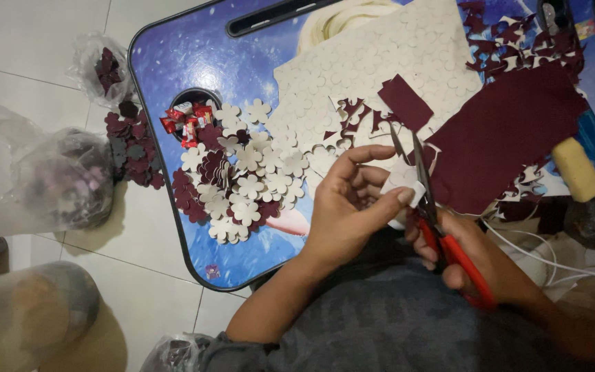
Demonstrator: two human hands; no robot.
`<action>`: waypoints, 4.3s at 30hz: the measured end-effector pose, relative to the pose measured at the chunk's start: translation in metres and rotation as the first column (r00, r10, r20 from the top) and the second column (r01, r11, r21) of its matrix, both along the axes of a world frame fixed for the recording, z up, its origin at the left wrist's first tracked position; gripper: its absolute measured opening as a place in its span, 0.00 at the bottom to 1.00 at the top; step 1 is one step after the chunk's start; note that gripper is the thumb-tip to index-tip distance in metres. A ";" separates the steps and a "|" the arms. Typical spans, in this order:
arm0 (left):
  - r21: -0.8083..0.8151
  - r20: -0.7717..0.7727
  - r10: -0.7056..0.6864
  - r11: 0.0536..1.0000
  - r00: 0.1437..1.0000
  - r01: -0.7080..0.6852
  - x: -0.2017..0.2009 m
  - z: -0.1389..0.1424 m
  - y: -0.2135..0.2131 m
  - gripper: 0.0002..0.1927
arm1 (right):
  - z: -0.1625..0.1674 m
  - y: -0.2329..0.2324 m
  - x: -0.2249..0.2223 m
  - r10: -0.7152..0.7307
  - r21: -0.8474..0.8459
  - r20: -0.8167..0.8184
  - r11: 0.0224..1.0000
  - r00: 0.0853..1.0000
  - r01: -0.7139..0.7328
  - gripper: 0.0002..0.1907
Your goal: The person sits on the floor and cuts white paper into flower shapes with red-handled scissors, trimming petal edges of small paper pieces and adding finished flowers to a growing pile on the tray table.
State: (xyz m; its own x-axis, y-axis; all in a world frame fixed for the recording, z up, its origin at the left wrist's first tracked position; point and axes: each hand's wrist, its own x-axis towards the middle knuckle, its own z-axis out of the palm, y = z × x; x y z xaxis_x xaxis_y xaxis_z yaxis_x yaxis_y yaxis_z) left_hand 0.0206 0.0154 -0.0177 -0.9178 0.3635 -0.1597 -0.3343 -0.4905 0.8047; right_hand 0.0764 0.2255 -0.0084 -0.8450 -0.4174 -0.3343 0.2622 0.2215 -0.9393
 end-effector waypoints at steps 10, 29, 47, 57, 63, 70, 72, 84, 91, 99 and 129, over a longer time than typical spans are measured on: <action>0.036 0.019 -0.003 0.999 1.000 0.002 0.004 -0.016 0.013 0.23 | -0.016 0.001 0.005 -0.034 0.014 -0.007 0.999 0.999 0.034 0.54; 0.090 -0.013 0.133 0.987 0.991 -0.131 0.003 -0.007 0.019 0.21 | -0.010 -0.001 0.009 -0.071 -0.028 0.038 0.997 0.997 0.072 0.55; -0.009 -0.024 0.012 1.000 1.000 -0.013 0.004 0.004 0.005 0.25 | -0.010 0.008 0.012 -0.013 0.024 0.059 1.000 0.998 0.011 0.61; -0.038 -0.007 0.012 0.999 1.000 -0.012 0.001 0.005 -0.001 0.28 | -0.014 0.018 0.014 0.009 0.047 0.126 0.999 0.992 -0.015 0.56; -0.093 -0.012 0.023 0.995 1.000 -0.024 -0.003 0.006 -0.008 0.29 | -0.013 0.022 0.011 0.076 -0.102 0.179 0.993 0.981 -0.058 0.45; -0.128 -0.042 0.033 0.991 0.999 -0.038 -0.006 0.005 -0.011 0.28 | -0.008 0.016 0.007 -0.052 0.153 0.360 0.988 0.932 -0.004 0.20; -0.128 -0.045 0.032 0.991 0.998 -0.037 -0.007 0.004 -0.012 0.28 | -0.010 0.018 0.008 0.066 0.092 0.203 0.992 0.977 -0.086 0.20; 0.081 0.003 0.207 0.975 0.978 -0.206 0.004 -0.014 0.015 0.30 | -0.029 0.023 0.017 -0.021 0.037 0.158 0.999 0.987 0.016 0.30; 0.089 0.008 0.147 0.985 0.989 -0.147 0.005 -0.007 0.013 0.31 | -0.011 0.014 0.010 -0.004 0.022 0.090 1.000 0.996 0.002 0.48; -0.016 -0.015 0.014 1.000 1.000 -0.014 0.002 0.006 0.002 0.33 | 0.002 0.015 0.010 -0.013 0.071 0.172 0.997 0.985 0.001 0.61; -0.021 -0.046 0.133 0.991 0.990 -0.134 -0.004 -0.004 -0.004 0.37 | -0.018 0.024 0.009 0.096 0.166 0.021 0.981 0.995 -0.098 0.46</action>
State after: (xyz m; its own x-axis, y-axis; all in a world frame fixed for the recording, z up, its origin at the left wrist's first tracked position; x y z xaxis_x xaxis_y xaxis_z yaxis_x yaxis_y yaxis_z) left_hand 0.0165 0.0118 -0.0216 -0.9643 0.2338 -0.1245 -0.2305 -0.5088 0.8295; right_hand 0.0852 0.2492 -0.0260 -0.7985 -0.4345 -0.4166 0.2437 0.3995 -0.8838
